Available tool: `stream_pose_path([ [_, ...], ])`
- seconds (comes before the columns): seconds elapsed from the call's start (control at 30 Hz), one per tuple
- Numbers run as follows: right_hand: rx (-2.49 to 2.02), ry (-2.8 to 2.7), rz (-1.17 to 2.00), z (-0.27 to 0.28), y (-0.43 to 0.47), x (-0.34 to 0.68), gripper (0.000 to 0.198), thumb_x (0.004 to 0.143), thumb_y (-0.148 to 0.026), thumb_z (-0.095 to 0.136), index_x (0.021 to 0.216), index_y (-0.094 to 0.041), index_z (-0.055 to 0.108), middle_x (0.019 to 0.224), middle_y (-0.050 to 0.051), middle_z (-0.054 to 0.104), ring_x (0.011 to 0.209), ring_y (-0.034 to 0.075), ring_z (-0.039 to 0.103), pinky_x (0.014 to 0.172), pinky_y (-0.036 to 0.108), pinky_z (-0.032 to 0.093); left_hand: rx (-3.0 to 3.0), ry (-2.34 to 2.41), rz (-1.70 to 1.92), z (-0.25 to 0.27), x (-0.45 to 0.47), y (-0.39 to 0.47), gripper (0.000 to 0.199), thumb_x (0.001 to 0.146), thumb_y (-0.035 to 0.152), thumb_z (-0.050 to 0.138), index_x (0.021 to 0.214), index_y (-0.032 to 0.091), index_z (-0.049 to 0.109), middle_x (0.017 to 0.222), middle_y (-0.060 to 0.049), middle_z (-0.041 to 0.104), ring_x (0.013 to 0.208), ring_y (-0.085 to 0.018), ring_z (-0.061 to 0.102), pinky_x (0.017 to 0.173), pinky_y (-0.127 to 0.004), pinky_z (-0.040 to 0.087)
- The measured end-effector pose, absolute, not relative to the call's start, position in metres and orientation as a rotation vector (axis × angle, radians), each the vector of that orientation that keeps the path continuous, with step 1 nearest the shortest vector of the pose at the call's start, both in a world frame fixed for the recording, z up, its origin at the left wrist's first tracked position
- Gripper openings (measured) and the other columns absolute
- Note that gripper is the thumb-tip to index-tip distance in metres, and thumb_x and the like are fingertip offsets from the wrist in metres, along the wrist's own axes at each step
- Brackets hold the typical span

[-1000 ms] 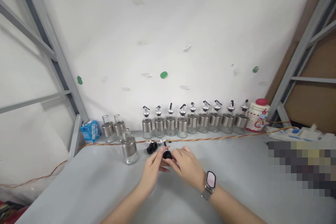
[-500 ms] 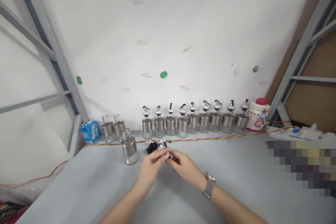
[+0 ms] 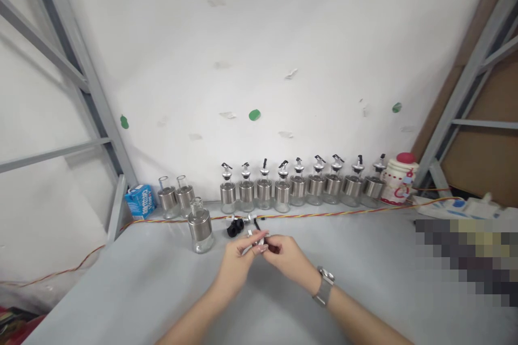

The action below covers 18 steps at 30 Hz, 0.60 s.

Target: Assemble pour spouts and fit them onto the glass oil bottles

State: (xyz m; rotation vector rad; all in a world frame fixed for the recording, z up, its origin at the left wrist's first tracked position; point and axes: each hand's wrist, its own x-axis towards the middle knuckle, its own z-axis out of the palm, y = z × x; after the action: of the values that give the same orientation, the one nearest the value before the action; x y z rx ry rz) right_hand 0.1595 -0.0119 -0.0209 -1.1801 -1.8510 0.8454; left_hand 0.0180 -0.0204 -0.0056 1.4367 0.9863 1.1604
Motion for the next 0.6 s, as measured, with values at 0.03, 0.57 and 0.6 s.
stream_pose_path([
  [0.03, -1.199, -1.882, 0.791, -0.02, -0.012, 0.159, 0.019, 0.071, -0.017, 0.047, 0.053, -0.014, 0.047, 0.05, -0.005, 0.035, 0.05, 0.007, 0.035, 0.047, 0.019, 0.026, 1.429, 1.007, 1.171, -0.006, 0.019, -0.021, 0.028, 0.067, 0.026, 0.062, 0.094, 0.021, 0.066, 0.105, -0.004, 0.063, 0.107, -0.023, 0.05, 0.098, -0.036, 0.032],
  [0.57, -1.14, -2.334, -0.591, -0.019, -0.023, 0.151, 0.013, 0.075, -0.008, 0.05, 0.083, -0.01, 0.06, 0.067, 0.006, 0.059, 0.063, 0.019, 0.054, 0.063, 0.033, 0.036, 1.269, 1.149, 1.278, -0.01, 0.022, -0.018, 0.032, 0.066, 0.036, 0.062, 0.09, 0.015, 0.068, 0.094, -0.007, 0.067, 0.093, -0.023, 0.058, 0.086, -0.035, 0.042],
  [0.6, -1.147, -2.334, -0.562, -0.017, -0.023, 0.151, 0.012, 0.075, -0.009, 0.051, 0.083, -0.01, 0.06, 0.067, 0.006, 0.059, 0.063, 0.019, 0.054, 0.064, 0.033, 0.036, 1.246, 1.148, 1.263, -0.009, 0.021, -0.016, 0.033, 0.066, 0.037, 0.062, 0.089, 0.014, 0.068, 0.093, -0.007, 0.068, 0.091, -0.023, 0.058, 0.085, -0.036, 0.043],
])
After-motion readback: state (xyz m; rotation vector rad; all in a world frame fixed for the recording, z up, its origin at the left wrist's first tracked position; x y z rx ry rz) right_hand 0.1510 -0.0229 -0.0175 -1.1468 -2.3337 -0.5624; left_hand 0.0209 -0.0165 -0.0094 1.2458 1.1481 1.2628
